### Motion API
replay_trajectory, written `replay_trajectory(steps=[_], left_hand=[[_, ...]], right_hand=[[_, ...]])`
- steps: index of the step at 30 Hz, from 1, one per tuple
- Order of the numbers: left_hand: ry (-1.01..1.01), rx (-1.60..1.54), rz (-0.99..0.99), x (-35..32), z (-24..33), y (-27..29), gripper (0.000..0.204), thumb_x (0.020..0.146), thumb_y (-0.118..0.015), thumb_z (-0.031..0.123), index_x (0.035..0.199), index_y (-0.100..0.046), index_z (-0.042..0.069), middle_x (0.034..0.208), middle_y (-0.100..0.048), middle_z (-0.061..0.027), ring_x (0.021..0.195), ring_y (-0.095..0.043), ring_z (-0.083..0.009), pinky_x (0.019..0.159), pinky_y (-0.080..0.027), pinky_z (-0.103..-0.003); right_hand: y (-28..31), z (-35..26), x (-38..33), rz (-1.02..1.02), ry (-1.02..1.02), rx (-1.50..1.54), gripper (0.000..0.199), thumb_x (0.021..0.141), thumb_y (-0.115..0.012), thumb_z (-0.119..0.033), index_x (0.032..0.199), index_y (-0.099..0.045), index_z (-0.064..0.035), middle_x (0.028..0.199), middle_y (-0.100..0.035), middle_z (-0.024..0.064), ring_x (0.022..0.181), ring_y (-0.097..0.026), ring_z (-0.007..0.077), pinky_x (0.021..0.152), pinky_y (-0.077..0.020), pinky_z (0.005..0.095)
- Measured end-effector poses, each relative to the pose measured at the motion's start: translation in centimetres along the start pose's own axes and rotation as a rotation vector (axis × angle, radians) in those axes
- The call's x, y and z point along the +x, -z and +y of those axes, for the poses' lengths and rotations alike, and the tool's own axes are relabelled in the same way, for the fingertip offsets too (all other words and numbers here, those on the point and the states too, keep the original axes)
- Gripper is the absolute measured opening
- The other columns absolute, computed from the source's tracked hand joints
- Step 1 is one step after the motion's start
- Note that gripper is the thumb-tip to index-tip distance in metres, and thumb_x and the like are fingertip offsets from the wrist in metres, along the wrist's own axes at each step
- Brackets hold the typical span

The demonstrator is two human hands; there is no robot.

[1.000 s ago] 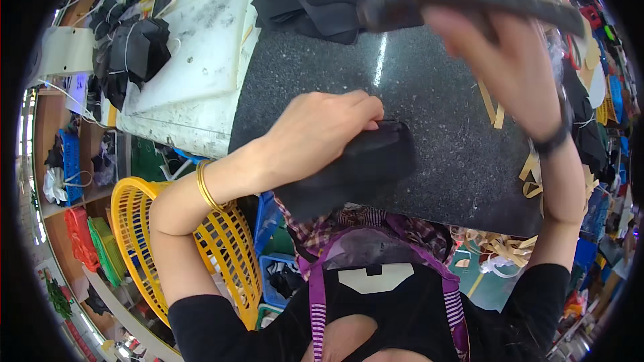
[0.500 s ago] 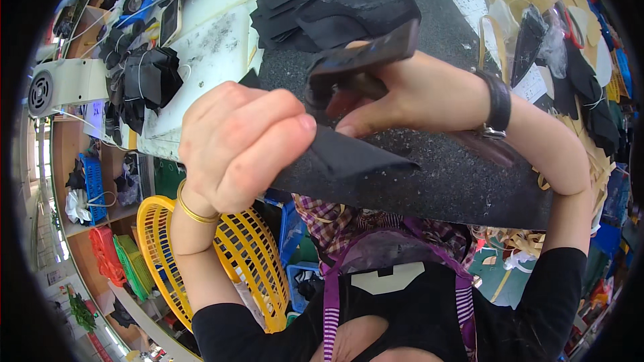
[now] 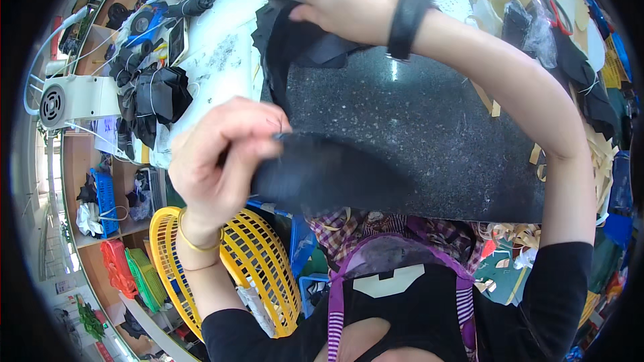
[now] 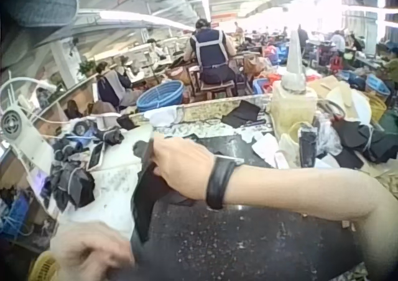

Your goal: The person is assembling black leather shoe upper components by applying adhesive strips and using a hammer to flatten edges.

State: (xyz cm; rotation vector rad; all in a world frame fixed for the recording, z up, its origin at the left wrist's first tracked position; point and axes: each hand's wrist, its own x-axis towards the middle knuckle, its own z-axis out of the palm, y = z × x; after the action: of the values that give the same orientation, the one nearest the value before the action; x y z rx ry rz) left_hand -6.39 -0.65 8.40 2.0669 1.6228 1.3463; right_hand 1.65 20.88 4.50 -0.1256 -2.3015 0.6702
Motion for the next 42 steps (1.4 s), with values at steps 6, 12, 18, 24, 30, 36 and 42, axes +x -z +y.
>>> replay_trajectory(steps=[6, 12, 18, 24, 30, 36, 42], left_hand=[[0.385, -0.426, -0.663, 0.4, 0.6, -3.6, 0.008, 0.08, -0.063, 0.003, 0.087, -0.061, -0.001, 0.081, -0.062, -0.0091, 0.074, -0.062, -0.0193, 0.066, -0.048, -0.029], [-0.034, 0.094, -0.361, -3.8, -5.1, -10.5, 0.013, 0.078, -0.067, 0.007, 0.089, -0.062, 0.002, 0.086, -0.061, -0.0089, 0.079, -0.058, -0.0258, 0.067, -0.047, -0.033], [-0.065, 0.026, -0.255, -3.8, -5.7, -12.1, 0.024, 0.073, -0.069, 0.006, 0.096, -0.065, 0.002, 0.089, -0.062, -0.0078, 0.078, -0.058, -0.0243, 0.064, -0.048, -0.033], [-0.193, 0.242, -0.318, -4.1, -4.4, -12.0, 0.037, 0.064, -0.061, 0.009, 0.1, -0.065, -0.001, 0.093, -0.06, -0.006, 0.078, -0.058, -0.0211, 0.062, -0.049, -0.032], [-0.177, 0.278, -0.472, -3.6, -4.1, -11.3, 0.038, 0.062, -0.063, 0.009, 0.099, -0.065, -0.001, 0.093, -0.058, -0.0066, 0.079, -0.058, -0.0209, 0.063, -0.05, -0.03], [-0.108, 0.079, -0.407, -4.4, -4.7, -10.3, 0.035, 0.059, -0.061, 0.006, 0.093, -0.065, -0.002, 0.093, -0.059, -0.0099, 0.083, -0.059, -0.0257, 0.066, -0.052, -0.032], [-0.273, 0.25, -0.487, -4.5, -4.0, -10.3, 0.033, 0.06, -0.063, 0.01, 0.09, -0.064, -0.002, 0.092, -0.059, -0.0108, 0.084, -0.059, -0.0271, 0.066, -0.052, -0.033]], right_hand=[[2.3, 1.8, 0.8, -0.052, -0.035, -0.419, 0.026, 0.077, -0.066, -0.016, 0.092, -0.055, 0.0024, 0.083, -0.062, 0.0224, 0.083, -0.062, 0.0368, 0.071, -0.0491, 0.0416], [7.5, -5.6, -9.0, -0.269, -0.018, -0.034, 0.03, 0.076, -0.073, -0.018, 0.099, -0.065, -0.002, 0.084, -0.066, 0.0112, 0.069, -0.064, 0.0255, 0.062, -0.0491, 0.0301], [10.0, -7.5, -14.3, -0.63, -0.369, -0.033, 0.024, 0.076, -0.071, -0.019, 0.09, -0.06, -0.0044, 0.07, -0.056, 0.0109, 0.059, -0.058, 0.0318, 0.052, -0.0457, 0.0373], [10.2, -7.0, -13.2, -0.689, -0.495, -0.019, 0.017, 0.074, -0.07, -0.009, 0.086, -0.059, -0.0025, 0.071, -0.057, 0.012, 0.062, -0.06, 0.0312, 0.053, -0.0449, 0.0355], [9.7, -7.0, -12.5, -0.764, -0.539, -0.196, 0.018, 0.07, -0.064, -0.003, 0.086, -0.057, -0.0037, 0.076, -0.057, 0.0107, 0.071, -0.059, 0.0313, 0.065, -0.0429, 0.0359], [9.2, -6.8, -12.2, -0.717, -0.495, -0.263, 0.019, 0.069, -0.065, -0.011, 0.086, -0.058, -0.0057, 0.074, -0.056, 0.0103, 0.074, -0.059, 0.0296, 0.068, -0.0417, 0.0355], [8.1, -9.1, -11.5, -0.735, -0.396, -0.548, 0.023, 0.064, -0.067, -0.016, 0.083, -0.057, -0.008, 0.073, -0.054, 0.0101, 0.07, -0.056, 0.0314, 0.069, -0.0404, 0.0387]])
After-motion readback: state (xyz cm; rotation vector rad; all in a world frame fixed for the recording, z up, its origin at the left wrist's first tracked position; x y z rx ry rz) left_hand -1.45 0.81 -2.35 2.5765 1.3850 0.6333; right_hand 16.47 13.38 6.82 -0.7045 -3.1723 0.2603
